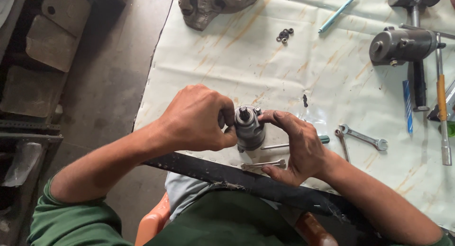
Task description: Disassembling and reassembling a motorcycle starter motor on a workbench.
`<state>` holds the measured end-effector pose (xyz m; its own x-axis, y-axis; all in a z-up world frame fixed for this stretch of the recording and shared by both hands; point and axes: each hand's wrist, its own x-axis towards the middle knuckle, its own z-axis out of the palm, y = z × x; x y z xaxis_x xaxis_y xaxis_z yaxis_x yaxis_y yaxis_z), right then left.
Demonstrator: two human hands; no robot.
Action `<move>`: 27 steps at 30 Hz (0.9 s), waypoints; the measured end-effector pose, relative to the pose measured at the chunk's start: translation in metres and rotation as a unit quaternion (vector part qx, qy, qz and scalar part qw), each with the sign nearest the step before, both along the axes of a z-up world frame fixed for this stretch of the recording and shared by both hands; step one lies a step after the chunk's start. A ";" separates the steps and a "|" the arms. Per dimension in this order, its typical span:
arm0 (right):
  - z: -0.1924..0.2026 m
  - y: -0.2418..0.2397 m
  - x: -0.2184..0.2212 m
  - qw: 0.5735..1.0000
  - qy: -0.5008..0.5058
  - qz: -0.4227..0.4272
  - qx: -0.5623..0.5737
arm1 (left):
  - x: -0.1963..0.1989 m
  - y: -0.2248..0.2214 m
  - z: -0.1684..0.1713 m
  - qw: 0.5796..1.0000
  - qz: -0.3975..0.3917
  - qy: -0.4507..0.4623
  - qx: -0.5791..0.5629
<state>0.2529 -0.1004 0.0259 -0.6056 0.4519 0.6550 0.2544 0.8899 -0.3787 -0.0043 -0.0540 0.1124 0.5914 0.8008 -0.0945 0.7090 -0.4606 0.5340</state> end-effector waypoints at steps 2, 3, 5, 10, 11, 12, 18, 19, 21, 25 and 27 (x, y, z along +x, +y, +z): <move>0.001 -0.001 -0.001 1.000 0.001 0.001 -0.005 | 0.000 0.001 0.001 1.000 -0.002 -0.001 -0.001; 0.002 -0.001 -0.001 1.000 0.002 0.000 -0.009 | 0.000 0.002 0.001 1.000 -0.007 -0.001 -0.001; 0.000 0.000 0.000 1.000 0.003 0.003 -0.009 | -0.003 0.004 0.002 1.000 -0.010 -0.012 0.001; -0.002 0.001 0.000 1.000 0.008 0.010 -0.021 | -0.009 0.007 0.013 0.999 -0.007 -0.031 0.005; -0.001 0.001 0.000 1.000 0.007 0.006 -0.023 | -0.010 0.008 0.017 1.000 -0.004 -0.028 -0.004; -0.001 0.001 0.000 1.000 0.006 0.003 -0.025 | -0.011 0.010 0.022 1.000 -0.001 -0.024 -0.013; -0.002 0.002 -0.001 1.000 0.001 -0.004 -0.024 | -0.024 0.020 0.025 0.989 -0.047 -0.135 0.045; -0.002 0.002 0.000 1.000 0.001 -0.004 -0.024 | -0.026 0.020 0.021 0.989 -0.047 -0.135 0.045; -0.003 0.001 0.001 1.000 0.000 -0.004 -0.031 | -0.029 0.019 0.013 0.984 -0.111 -0.137 0.031; -0.004 0.002 0.001 1.000 0.004 -0.001 -0.023 | -0.029 0.016 -0.006 0.981 -0.113 -0.150 0.037; -0.002 0.002 0.001 1.000 0.004 -0.010 -0.023 | -0.032 0.019 0.002 0.978 -0.093 -0.188 0.022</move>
<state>0.2538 -0.0984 0.0244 -0.5909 0.4924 0.6390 0.2676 0.8669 -0.4206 -0.0361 -0.0352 0.1147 0.7134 0.6747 0.1894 0.3690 -0.5914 0.7170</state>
